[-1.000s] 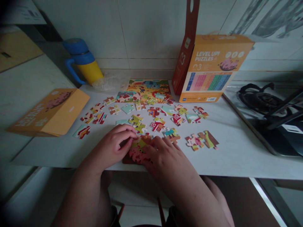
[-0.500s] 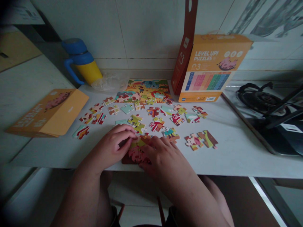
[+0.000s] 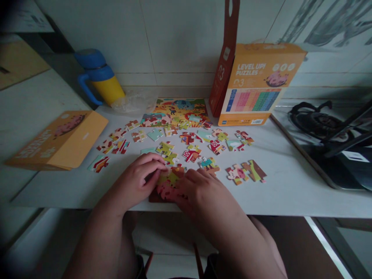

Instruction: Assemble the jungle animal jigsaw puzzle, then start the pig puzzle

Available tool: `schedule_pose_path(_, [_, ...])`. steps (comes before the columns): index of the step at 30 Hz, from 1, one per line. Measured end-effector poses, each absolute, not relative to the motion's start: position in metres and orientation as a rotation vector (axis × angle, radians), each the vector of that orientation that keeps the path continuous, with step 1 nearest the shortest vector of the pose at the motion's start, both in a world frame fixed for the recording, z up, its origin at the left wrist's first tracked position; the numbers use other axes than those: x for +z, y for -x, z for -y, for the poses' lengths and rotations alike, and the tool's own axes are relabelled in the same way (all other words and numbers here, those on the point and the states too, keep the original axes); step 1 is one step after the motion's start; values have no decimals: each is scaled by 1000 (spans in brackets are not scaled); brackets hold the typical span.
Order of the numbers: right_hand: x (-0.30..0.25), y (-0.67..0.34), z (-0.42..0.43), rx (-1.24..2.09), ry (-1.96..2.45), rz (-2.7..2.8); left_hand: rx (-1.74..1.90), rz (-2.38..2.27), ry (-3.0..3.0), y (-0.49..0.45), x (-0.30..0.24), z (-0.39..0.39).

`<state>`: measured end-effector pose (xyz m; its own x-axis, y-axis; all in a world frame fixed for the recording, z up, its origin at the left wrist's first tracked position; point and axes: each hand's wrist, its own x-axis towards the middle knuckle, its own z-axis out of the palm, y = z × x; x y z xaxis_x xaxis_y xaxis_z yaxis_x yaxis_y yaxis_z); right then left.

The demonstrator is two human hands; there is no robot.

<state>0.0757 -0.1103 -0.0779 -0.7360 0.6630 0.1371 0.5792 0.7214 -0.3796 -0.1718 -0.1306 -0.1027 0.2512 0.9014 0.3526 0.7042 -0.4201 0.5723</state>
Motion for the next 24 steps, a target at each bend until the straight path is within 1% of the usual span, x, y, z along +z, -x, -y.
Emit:
schedule_pose_path(4, [-72, -89, 102, 425, 1114, 2503, 981, -1632, -2232, 175, -103, 130])
schedule_pose_path(8, [-72, -92, 91, 374, 1143, 2450, 965, -1694, -2272, 178, -105, 129])
schedule_pose_path(14, [-88, -89, 75, 288, 1190, 2389, 925, -1711, -2278, 178, -106, 128])
schedule_pose_path(19, [-101, -80, 70, 228, 1111, 2384, 881, -1721, -2301, 176, -104, 129])
schedule_pose_path(24, [-104, -69, 75, 217, 972, 2444, 691, -1771, -2379, 173, -106, 131])
